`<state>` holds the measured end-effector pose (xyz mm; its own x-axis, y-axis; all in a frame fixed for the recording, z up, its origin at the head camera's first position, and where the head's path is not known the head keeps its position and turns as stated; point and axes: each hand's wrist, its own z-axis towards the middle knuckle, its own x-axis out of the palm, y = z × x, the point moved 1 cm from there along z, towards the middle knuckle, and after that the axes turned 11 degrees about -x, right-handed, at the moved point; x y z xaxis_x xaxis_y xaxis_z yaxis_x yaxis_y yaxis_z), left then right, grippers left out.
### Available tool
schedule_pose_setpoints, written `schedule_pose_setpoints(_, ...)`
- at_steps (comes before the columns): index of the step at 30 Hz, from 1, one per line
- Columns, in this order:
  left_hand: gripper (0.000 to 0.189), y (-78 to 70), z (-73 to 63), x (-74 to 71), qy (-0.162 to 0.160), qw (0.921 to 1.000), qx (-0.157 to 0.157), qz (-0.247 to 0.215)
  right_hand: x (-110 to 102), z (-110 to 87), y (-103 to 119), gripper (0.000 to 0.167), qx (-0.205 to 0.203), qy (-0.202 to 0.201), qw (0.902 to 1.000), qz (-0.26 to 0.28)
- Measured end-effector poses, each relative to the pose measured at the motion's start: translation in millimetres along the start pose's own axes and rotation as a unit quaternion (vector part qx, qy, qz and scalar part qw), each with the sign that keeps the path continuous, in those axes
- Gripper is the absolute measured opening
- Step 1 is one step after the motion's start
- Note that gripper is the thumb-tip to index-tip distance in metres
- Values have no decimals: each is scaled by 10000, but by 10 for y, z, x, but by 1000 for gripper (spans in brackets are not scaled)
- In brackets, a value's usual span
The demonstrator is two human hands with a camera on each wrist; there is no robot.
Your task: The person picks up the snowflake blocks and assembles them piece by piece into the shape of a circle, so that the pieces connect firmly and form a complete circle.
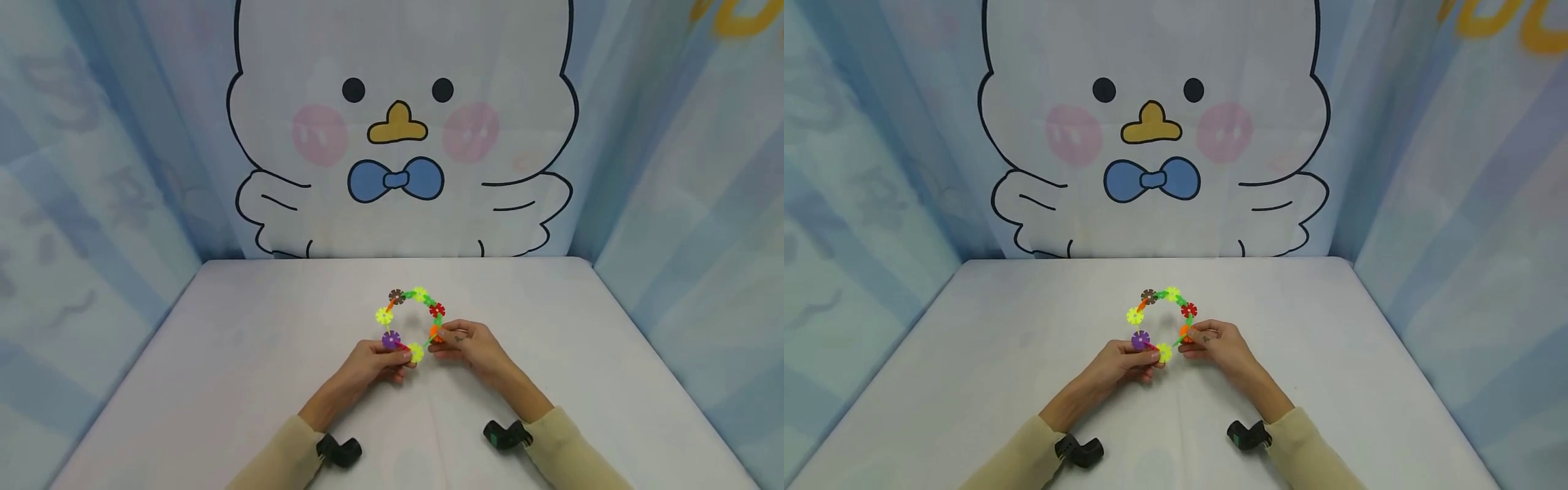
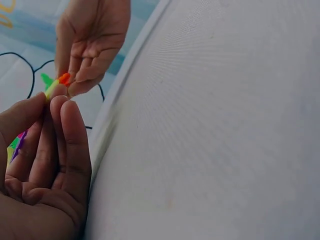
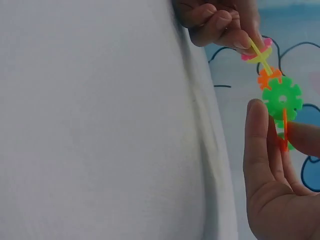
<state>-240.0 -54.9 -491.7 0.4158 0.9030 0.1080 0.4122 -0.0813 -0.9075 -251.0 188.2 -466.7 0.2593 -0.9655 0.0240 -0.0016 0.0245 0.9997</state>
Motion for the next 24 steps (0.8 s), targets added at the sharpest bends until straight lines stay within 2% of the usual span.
schedule_pose_setpoints(9,32,-39,5,8,-190,9997,-73,-98,3,3,21,32,-9,106,9998,141)
schedule_pose_setpoints(24,31,-26,17,14,-363,9990,3,-266,56,20,-3,26,68,-347,9992,204)
